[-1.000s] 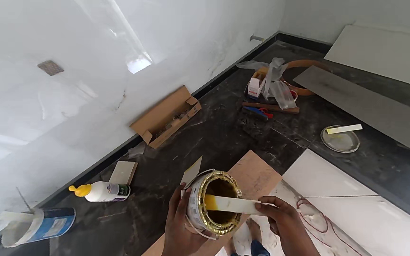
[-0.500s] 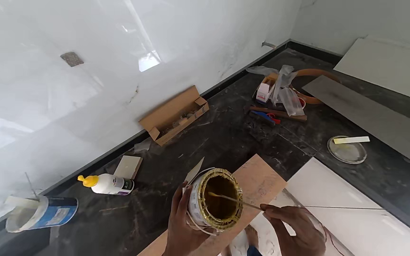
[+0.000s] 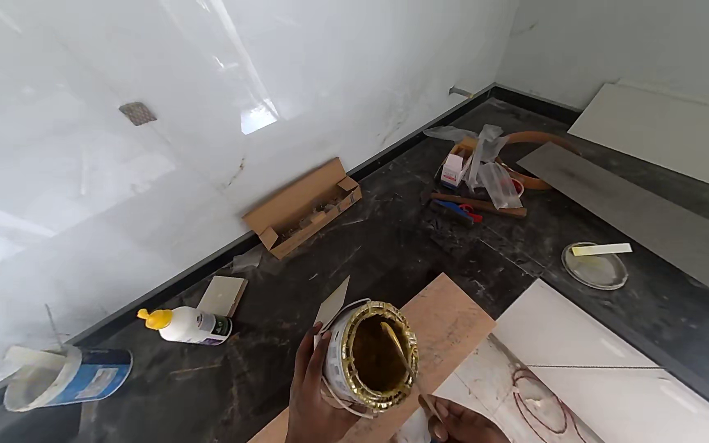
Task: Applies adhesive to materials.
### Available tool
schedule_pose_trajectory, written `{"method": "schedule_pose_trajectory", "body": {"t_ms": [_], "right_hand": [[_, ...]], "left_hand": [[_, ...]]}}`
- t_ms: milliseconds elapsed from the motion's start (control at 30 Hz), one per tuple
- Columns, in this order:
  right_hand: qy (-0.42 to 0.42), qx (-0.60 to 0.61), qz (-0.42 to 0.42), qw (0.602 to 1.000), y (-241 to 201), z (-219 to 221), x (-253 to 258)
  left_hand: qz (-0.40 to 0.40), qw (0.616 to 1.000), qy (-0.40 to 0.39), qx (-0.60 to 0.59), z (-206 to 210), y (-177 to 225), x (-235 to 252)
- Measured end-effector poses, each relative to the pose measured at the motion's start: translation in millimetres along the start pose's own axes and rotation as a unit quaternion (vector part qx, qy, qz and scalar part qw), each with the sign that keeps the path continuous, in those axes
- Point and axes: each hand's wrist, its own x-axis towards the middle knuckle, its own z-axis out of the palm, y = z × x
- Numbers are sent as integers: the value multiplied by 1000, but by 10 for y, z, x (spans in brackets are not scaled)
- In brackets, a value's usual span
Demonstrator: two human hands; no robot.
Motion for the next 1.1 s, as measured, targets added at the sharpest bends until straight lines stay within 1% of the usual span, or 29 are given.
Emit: {"method": "schedule_pose_trajectory", "body": {"t_ms": [67, 100, 133, 167, 200, 233, 267, 300, 333, 367, 400, 433, 467, 500, 533, 567, 600, 633, 667, 700, 733, 767, 800, 867, 967, 1033, 1067, 1100], "right_hand": [[-23, -1, 7, 1000, 23, -1, 5], [-23, -25, -9, 999, 20, 12, 1], [-12, -70, -45, 996, 14, 33, -11], [7, -126, -100, 987, 7, 57, -27], [30, -185, -171, 967, 1, 77, -38], [49, -245, -250, 936, -2, 81, -37], [66, -300, -327, 894, -8, 64, -24], [80, -351, -400, 843, -24, 31, -1], [94, -405, -464, 782, -55, -11, 22], [106, -450, -517, 720, -100, -54, 47], [114, -479, -556, 670, -148, -87, 68], [123, -496, -583, 631, -184, -115, 89], [133, -503, -602, 606, -209, -134, 104], [139, -498, -613, 597, -230, -137, 114], [138, -481, -615, 609, -248, -127, 113], [130, -447, -606, 646, -260, -109, 103], [121, -392, -577, 706, -267, -80, 79], [115, -318, -528, 779, -281, -41, 46], [116, -245, -456, 848, -317, -10, 7], [121, -179, -373, 902, -357, -9, -18], [125, -126, -300, 937, -388, -44, -19], [126, -83, -247, 957, -401, -105, -6], [125, -49, -211, 968, -401, -172, 7], [130, 0, -186, 974, -387, -306, 18], [174, 19, -208, 962, -398, -487, 42], [228, -32, -256, 939, -413, -617, 101], [254, -88, -292, 918, -402, -711, 149], [281, -161, -333, 885, -380, -813, 211]], "left_hand": [[-1, 1000, 0, 0, 9, 4, -10], [-3, 1000, -1, 2, 15, 11, -8], [-4, 1000, -2, 2, 20, 22, -5], [-5, 1000, -1, 1, 22, 30, -3], [-8, 1000, -3, 0, 20, 31, -7], [-14, 1000, -7, 2, 17, 34, -13], [-19, 1000, -9, 3, 13, 37, -20], [-23, 1000, -10, 4, 11, 34, -31], [-26, 1000, -9, 7, 11, 30, -44], [-29, 999, -9, 12, 10, 25, -53], [-31, 999, -9, 16, 9, 24, -59], [-35, 999, -8, 19, 7, 29, -66], [-37, 999, -8, 21, 4, 36, -73], [-39, 999, -10, 21, 4, 40, -77], [-42, 999, -11, 22, 7, 42, -80], [-44, 999, -11, 25, 10, 41, -85], [-44, 998, -11, 32, 13, 40, -89], [-45, 998, -12, 41, 15, 42, -94], [-47, 998, -12, 50, 14, 46, -101], [-48, 997, -11, 58, 10, 47, -107], [-48, 997, -10, 64, 3, 46, -110], [-50, 996, -12, 69, -5, 38, -109], [-50, 996, -13, 74, -12, 35, -101], [-45, 995, -17, 90, -20, 36, -75], [-36, 992, -30, 115, -48, 38, -32], [-33, 990, -37, 135, -81, 37, -19], [-31, 988, -39, 148, -108, 39, -20], [-28, 986, -40, 162, -136, 39, -23]]}}
